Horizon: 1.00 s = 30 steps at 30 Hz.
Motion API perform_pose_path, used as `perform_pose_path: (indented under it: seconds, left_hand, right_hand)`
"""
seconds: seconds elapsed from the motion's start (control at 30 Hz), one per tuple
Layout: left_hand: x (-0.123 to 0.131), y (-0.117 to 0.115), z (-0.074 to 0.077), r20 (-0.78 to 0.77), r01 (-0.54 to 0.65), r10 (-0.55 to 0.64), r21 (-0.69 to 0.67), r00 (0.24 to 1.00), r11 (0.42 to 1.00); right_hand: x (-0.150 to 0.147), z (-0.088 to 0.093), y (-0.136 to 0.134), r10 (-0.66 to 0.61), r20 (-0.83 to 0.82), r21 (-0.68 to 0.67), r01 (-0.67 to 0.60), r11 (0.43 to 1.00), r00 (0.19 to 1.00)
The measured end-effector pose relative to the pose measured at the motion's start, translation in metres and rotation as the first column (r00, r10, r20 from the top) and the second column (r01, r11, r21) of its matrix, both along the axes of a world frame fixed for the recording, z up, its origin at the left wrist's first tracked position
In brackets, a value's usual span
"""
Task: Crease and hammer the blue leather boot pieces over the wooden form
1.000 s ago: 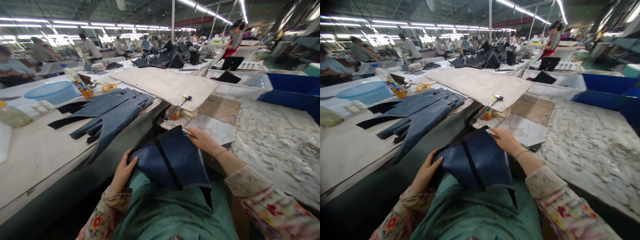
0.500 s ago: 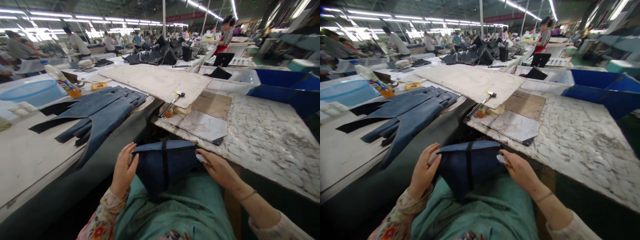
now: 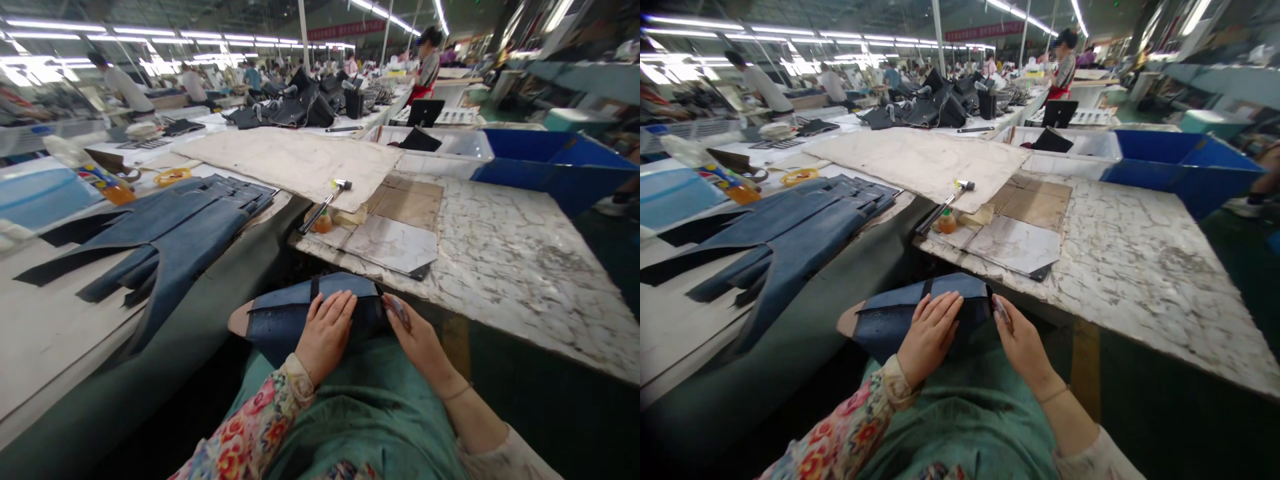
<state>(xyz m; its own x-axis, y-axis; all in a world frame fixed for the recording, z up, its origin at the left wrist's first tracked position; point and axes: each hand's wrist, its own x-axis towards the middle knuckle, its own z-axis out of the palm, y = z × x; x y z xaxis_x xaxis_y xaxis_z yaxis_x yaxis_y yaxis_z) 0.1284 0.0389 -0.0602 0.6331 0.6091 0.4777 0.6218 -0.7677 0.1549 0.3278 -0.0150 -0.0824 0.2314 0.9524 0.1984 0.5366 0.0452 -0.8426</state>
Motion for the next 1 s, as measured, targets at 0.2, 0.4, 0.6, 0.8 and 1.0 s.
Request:
perform_pose_path:
  seconds: [0.2,0.4,0.6,0.8,1.0]
  left_hand:
    - [-0.005,0.003,-0.006,-0.076,0.006,-0.001,0.070,0.997,0.998]
    - [0.013,0.003,0.008,-0.090,-0.126,0.128,0.018,0.988,0.992]
    - [0.039,0.005,0.008,-0.169,-0.080,0.084,0.028,0.982,0.996]
    - [0.047,0.003,-0.001,-0.173,-0.062,0.073,0.072,0.982,0.996]
    - [0.050,0.005,-0.007,-0.173,-0.032,0.044,0.074,0.984,0.997]
  right_hand:
    - [0.003,-0.002,0.040,0.027,-0.204,-0.030,-0.034,0.999,0.979]
    - [0.004,-0.007,0.058,-0.018,-0.325,-0.115,-0.021,0.993,0.945]
    - [0.000,-0.007,0.046,-0.006,-0.357,-0.124,-0.041,0.991,0.934]
    - [0.008,0.003,0.042,-0.140,-0.440,-0.139,0.087,0.986,0.887]
    - [0.012,0.005,0.027,-0.067,-0.157,-0.040,0.062,0.997,0.985]
